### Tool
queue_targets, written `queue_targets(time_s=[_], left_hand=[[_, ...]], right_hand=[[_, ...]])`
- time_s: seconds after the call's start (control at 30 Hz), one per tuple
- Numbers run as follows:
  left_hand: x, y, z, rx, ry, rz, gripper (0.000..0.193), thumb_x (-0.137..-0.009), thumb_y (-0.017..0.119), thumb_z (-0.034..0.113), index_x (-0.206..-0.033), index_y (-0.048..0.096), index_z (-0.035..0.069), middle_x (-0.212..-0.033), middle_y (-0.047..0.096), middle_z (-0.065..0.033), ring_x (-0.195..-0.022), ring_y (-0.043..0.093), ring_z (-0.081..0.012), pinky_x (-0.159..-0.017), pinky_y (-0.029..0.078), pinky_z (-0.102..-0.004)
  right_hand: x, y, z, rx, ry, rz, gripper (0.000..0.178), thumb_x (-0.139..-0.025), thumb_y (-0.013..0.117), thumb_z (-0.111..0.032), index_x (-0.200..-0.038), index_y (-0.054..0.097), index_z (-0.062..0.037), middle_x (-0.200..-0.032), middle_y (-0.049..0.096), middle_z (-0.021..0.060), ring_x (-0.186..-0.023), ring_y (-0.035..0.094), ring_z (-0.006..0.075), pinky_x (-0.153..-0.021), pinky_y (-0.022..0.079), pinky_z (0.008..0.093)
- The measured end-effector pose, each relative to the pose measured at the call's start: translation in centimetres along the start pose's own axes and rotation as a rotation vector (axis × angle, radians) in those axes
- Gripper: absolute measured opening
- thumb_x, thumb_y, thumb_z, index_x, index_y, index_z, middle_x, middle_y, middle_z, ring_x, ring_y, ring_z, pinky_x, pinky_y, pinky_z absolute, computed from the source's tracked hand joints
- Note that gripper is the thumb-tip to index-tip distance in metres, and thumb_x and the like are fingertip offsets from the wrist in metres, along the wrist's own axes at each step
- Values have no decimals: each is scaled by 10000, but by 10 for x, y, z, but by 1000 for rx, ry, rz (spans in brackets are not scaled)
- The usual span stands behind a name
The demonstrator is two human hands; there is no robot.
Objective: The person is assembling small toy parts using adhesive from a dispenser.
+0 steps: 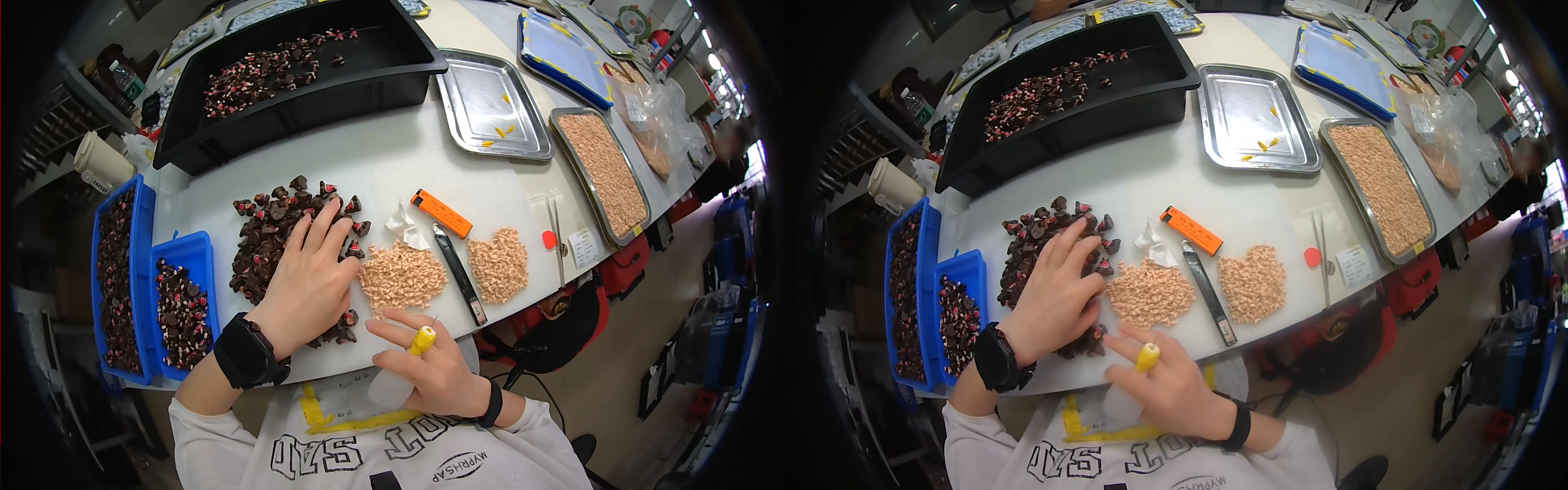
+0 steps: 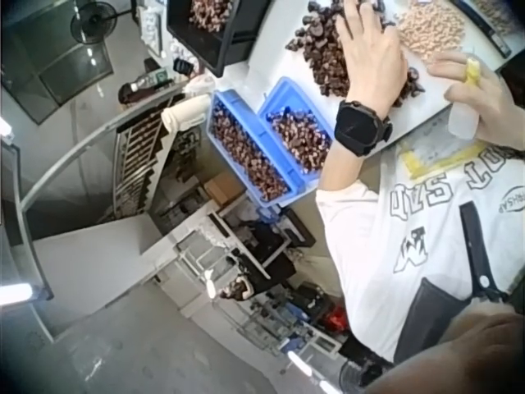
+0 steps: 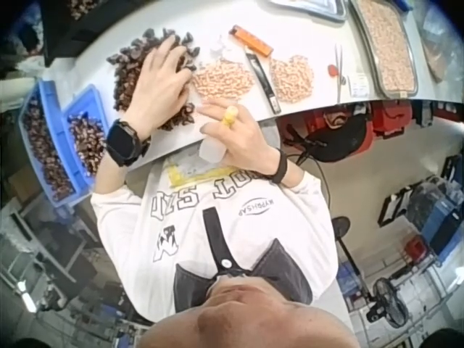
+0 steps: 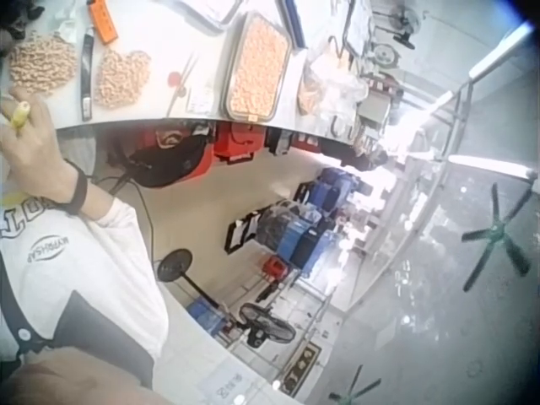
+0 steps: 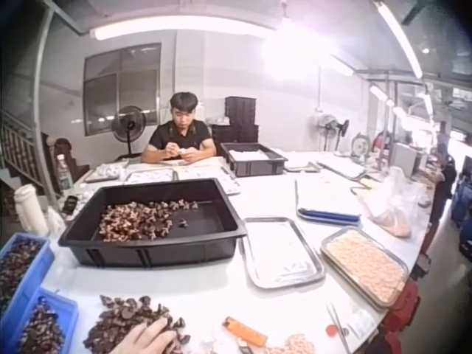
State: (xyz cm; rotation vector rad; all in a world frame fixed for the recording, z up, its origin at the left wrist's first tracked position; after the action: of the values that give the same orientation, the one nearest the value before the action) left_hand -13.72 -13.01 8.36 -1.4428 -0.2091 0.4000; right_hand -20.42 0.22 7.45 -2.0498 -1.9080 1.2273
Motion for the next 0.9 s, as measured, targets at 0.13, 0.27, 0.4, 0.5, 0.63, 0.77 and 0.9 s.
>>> queue_targets(time_s=[0.13,0.27,0.4,0.5,0.63,0.77,0.9], left_hand=[[0,0,3,-16,4,-8,117,-673,665,72,-764,606,32,-1270,458,-190,-1325,310,-397,-1096,260,-502],[1,4,2,22,29,-40,112,-682,681,77,-755,610,31,-1278,459,-184,-1334,298,-395,-1094,258,-521],[-1,4,4,16,69,-26,114,-688,693,77,-746,607,29,-1270,463,-173,-1333,299,-388,-1086,268,-540],[0,1,7,43,78,36,138,-682,711,88,-754,606,35,-1227,475,-160,-1303,332,-382,-1066,299,-527],[1,-4,15,84,81,51,262,-663,755,122,-853,592,46,-1162,484,-146,-1233,390,-379,-1001,361,-500],[11,-39,31,289,11,43,412,-732,736,150,-1063,531,16,-1150,462,-179,-1175,425,-378,-986,397,-450],[45,-38,73,855,-11,-184,744,-778,726,152,-1379,321,-15,-1396,307,-240,-1281,351,-384,-1070,300,-422]], right_hand=[[0,-6,2,22,19,24,423,-583,757,-29,-953,564,-94,-1238,599,145,-1164,546,362,-907,413,380],[0,-7,3,57,5,22,407,-612,760,-48,-961,558,-98,-1224,610,136,-1164,546,358,-911,411,381],[1,-7,4,49,5,35,395,-630,761,-61,-966,556,-101,-1222,612,136,-1165,546,357,-909,409,379],[1,-8,4,55,7,39,381,-648,760,-64,-967,556,-102,-1223,610,139,-1155,549,364,-910,417,388],[2,-17,-1,-72,-33,129,369,-638,702,-10,-971,566,-94,-1206,608,147,-1136,554,367,-870,463,410],[3,-81,-37,-127,-178,497,291,-716,679,26,-930,537,-111,-1009,639,94,-940,583,299,-759,504,392],[32,-155,-93,-693,-824,1024,228,-844,665,-117,-975,480,-150,-816,537,33,-771,526,201,-651,469,317]])
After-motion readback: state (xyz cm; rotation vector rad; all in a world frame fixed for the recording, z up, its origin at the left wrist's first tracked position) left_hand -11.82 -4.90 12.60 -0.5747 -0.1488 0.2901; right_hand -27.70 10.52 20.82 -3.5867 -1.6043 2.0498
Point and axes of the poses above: each hand's wrist, its own x-axis away from the middle knuckle, its own y-axis out of the palm, z = x × y, the point moved 7 cm from there along -x, towards the middle knuckle
